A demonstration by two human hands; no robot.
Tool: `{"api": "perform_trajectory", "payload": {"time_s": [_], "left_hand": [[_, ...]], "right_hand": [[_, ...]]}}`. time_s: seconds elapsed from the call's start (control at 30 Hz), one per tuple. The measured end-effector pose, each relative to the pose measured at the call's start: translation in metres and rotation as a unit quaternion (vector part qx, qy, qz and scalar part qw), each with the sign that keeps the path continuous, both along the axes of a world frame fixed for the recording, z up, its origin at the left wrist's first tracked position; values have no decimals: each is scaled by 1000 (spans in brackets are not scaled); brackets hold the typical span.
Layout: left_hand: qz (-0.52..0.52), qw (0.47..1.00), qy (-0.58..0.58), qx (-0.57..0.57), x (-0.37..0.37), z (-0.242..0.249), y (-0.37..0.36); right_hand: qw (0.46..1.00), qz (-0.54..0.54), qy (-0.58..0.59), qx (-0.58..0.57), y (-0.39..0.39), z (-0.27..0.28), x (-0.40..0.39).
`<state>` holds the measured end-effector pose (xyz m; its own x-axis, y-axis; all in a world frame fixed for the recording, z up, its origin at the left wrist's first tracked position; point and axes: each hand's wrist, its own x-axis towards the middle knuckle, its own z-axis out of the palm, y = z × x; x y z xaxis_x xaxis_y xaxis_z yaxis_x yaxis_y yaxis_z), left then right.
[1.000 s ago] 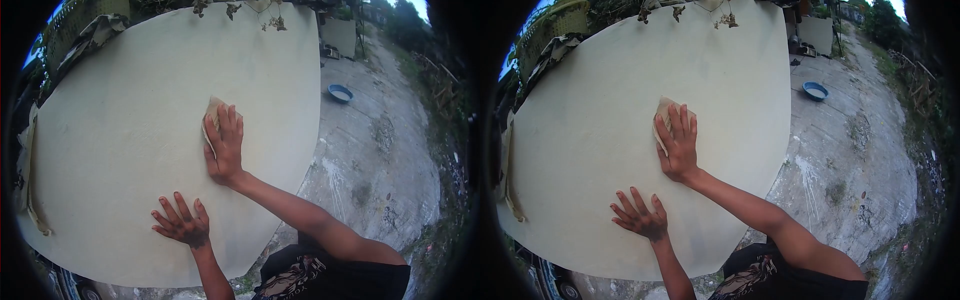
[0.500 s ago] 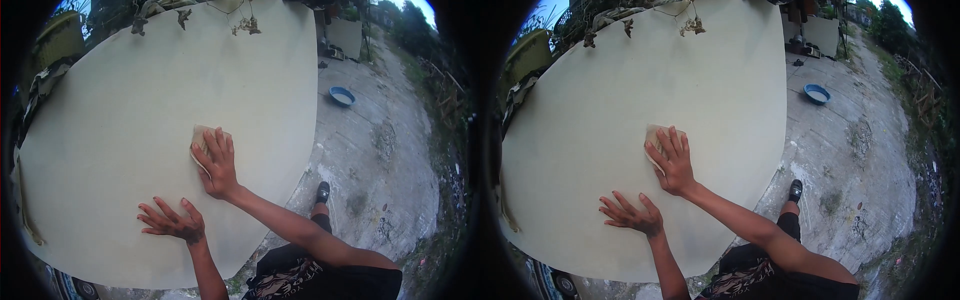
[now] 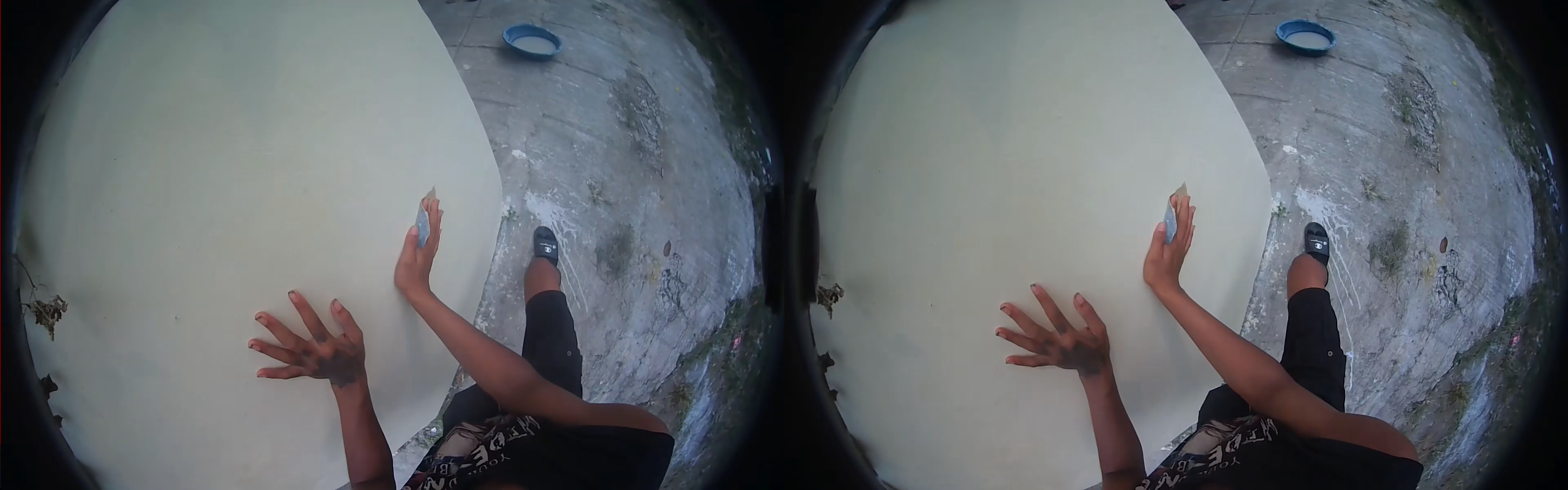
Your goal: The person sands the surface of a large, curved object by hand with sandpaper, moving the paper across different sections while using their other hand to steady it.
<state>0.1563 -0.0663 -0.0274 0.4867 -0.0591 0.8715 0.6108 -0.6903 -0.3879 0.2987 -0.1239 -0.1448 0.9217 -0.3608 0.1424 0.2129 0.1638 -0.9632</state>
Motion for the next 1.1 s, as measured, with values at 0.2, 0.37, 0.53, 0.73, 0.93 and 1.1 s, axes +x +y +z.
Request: {"api": "perform_trajectory", "payload": {"time_s": [0.2,0.37,0.53,0.73,0.93,1.1], "left_hand": [[-96,977,144,-124,4,13,-39],[-44,990,41,-128,-85,59,4],[23,987,-138,-84,-194,87,81],[162,933,-299,-114,-284,35,142],[131,911,-356,-161,-276,39,132],[105,943,-290,-122,-222,87,93]], "right_hand": [[993,18,97,59,3,-10,-22],[972,53,-197,-113,20,120,-85],[812,120,-520,-236,57,228,-176],[516,246,-775,-270,122,251,-287],[524,158,-768,-333,116,264,-261],[668,90,-659,-334,61,278,-166]]}}
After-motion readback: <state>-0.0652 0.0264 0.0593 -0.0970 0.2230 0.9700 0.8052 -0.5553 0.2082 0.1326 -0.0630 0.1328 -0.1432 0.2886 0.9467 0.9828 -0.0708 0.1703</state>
